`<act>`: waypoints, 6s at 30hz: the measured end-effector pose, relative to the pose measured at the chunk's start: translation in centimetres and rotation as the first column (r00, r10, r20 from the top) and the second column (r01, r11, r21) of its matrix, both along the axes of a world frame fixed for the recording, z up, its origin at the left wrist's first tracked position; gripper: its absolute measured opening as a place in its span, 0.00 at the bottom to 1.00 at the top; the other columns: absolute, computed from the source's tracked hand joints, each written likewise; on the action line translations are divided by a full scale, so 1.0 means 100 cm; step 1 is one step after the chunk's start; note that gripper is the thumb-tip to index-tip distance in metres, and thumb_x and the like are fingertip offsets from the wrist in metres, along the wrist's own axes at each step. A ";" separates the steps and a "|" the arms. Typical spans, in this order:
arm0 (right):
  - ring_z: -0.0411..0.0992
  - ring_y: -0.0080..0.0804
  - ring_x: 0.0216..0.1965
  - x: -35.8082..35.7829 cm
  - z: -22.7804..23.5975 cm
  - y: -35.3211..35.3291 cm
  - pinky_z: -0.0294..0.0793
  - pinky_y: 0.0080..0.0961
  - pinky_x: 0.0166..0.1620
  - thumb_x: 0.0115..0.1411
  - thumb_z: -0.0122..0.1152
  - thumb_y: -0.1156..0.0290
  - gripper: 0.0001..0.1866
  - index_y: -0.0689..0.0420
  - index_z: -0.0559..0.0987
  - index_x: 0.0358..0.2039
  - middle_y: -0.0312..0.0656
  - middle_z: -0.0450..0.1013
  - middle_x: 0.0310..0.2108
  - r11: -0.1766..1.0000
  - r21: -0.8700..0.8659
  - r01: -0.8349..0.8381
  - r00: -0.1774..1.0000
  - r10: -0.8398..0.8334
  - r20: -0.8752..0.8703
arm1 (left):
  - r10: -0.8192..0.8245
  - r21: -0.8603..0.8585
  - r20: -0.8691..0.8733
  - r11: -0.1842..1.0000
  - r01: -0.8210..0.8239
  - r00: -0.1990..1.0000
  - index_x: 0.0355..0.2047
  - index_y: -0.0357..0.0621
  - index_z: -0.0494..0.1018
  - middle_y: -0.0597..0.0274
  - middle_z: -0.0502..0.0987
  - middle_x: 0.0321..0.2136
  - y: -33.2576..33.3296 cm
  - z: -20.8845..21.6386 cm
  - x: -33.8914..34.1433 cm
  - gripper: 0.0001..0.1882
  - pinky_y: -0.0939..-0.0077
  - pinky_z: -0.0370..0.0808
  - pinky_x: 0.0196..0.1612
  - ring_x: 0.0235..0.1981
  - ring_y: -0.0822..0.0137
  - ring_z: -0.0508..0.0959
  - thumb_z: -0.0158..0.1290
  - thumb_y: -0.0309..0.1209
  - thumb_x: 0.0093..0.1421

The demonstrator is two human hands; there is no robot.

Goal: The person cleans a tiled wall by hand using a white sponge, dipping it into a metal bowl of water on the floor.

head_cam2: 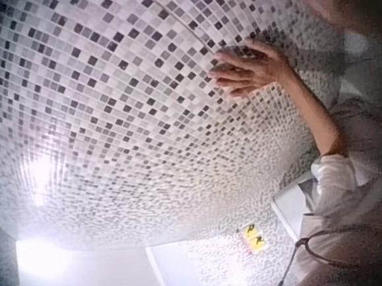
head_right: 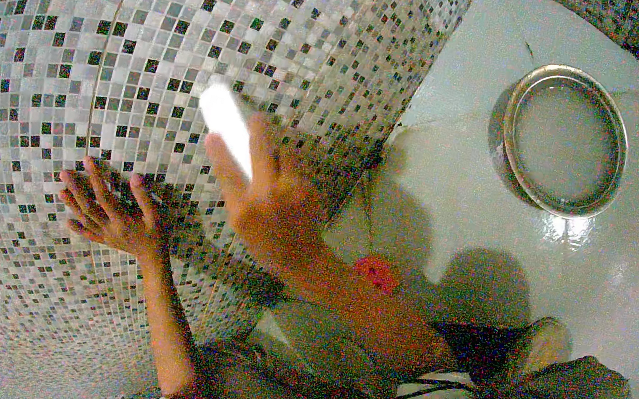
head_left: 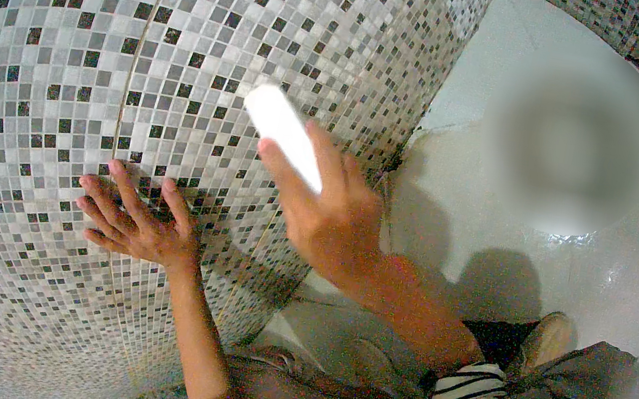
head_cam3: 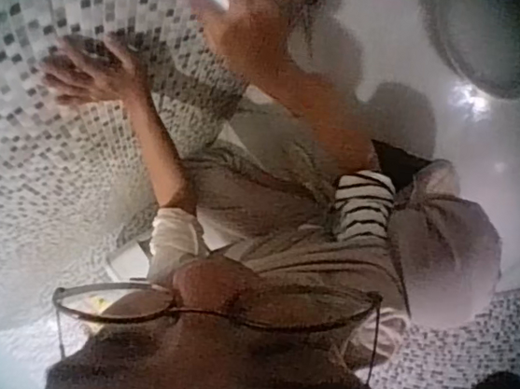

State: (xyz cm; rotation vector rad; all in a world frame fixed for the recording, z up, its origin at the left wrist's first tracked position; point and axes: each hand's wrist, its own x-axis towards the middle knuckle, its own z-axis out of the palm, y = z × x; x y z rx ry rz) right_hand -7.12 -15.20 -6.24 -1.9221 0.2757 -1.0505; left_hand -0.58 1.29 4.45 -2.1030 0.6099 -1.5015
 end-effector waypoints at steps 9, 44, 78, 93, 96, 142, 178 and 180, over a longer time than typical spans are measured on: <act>0.73 0.40 0.38 0.024 -0.008 -0.032 0.75 0.32 0.40 0.48 0.61 0.74 0.21 0.44 0.78 0.45 0.47 0.70 0.42 0.990 -0.011 0.141 0.989 -0.142 -0.036 | 0.013 0.001 -0.005 1.000 -0.013 1.000 0.57 0.52 0.65 0.56 0.56 0.62 -0.002 -0.001 0.000 0.28 0.60 0.31 0.65 0.65 0.59 0.50 0.46 0.50 0.59; 0.72 0.44 0.35 0.049 -0.039 -0.054 0.72 0.32 0.41 0.48 0.64 0.74 0.22 0.47 0.77 0.46 0.44 0.73 0.37 0.886 0.451 0.111 0.992 -0.126 0.005 | -0.014 0.003 -0.010 1.000 0.014 1.000 0.57 0.53 0.65 0.58 0.57 0.62 -0.007 -0.002 -0.004 0.27 0.59 0.32 0.65 0.65 0.58 0.51 0.46 0.49 0.60; 0.73 0.41 0.40 0.020 -0.083 0.025 0.71 0.29 0.45 0.48 0.65 0.77 0.21 0.53 0.78 0.45 0.49 0.74 0.39 0.864 0.500 0.051 0.980 -0.140 0.141 | -0.042 0.058 0.048 0.998 0.040 0.998 0.57 0.52 0.65 0.57 0.58 0.61 0.000 -0.003 0.004 0.28 0.61 0.34 0.65 0.63 0.57 0.54 0.45 0.51 0.60; 0.73 0.37 0.34 0.074 -0.084 -0.064 0.71 0.29 0.39 0.50 0.64 0.71 0.18 0.53 0.78 0.44 0.46 0.75 0.33 0.738 0.668 0.096 0.972 -0.214 0.097 | -0.065 0.052 0.058 0.997 0.062 0.996 0.56 0.50 0.66 0.56 0.60 0.60 -0.005 -0.002 0.002 0.28 0.60 0.36 0.64 0.63 0.57 0.55 0.45 0.50 0.60; 0.73 0.38 0.34 0.074 -0.070 -0.090 0.71 0.29 0.39 0.51 0.63 0.71 0.19 0.53 0.77 0.45 0.46 0.75 0.34 0.669 0.740 0.070 0.978 -0.193 0.081 | -0.056 0.069 0.070 0.996 0.051 0.996 0.56 0.50 0.66 0.56 0.60 0.60 -0.007 -0.005 0.007 0.28 0.60 0.36 0.64 0.63 0.58 0.56 0.44 0.51 0.61; 0.76 0.29 0.30 -0.026 -0.115 -0.149 0.72 0.20 0.20 0.52 0.64 0.64 0.26 0.50 0.72 0.53 0.40 0.75 0.39 0.388 0.911 0.141 0.982 -0.173 -0.078 | 0.002 0.006 -0.047 1.000 -0.002 0.999 0.59 0.49 0.62 0.55 0.56 0.62 -0.004 0.000 -0.006 0.29 0.56 0.30 0.65 0.65 0.57 0.50 0.41 0.48 0.61; 0.71 0.45 0.43 -0.055 -0.070 -0.142 0.76 0.35 0.41 0.58 0.55 0.68 0.16 0.61 0.70 0.44 0.47 0.70 0.45 -0.060 0.915 -0.399 0.897 0.181 0.403 | -0.275 -0.117 -0.247 0.960 0.253 0.929 0.57 0.54 0.63 0.61 0.57 0.62 0.008 -0.004 -0.010 0.29 0.44 0.34 0.64 0.64 0.59 0.52 0.50 0.42 0.54; 0.71 0.45 0.43 -0.047 -0.053 -0.108 0.76 0.34 0.41 0.59 0.53 0.69 0.16 0.63 0.70 0.45 0.48 0.70 0.45 -0.216 0.853 -0.475 0.848 0.147 0.509 | -0.403 -0.199 -0.415 0.915 0.350 0.816 0.57 0.46 0.62 0.50 0.57 0.60 0.003 -0.009 -0.020 0.29 0.42 0.38 0.63 0.64 0.50 0.51 0.51 0.39 0.55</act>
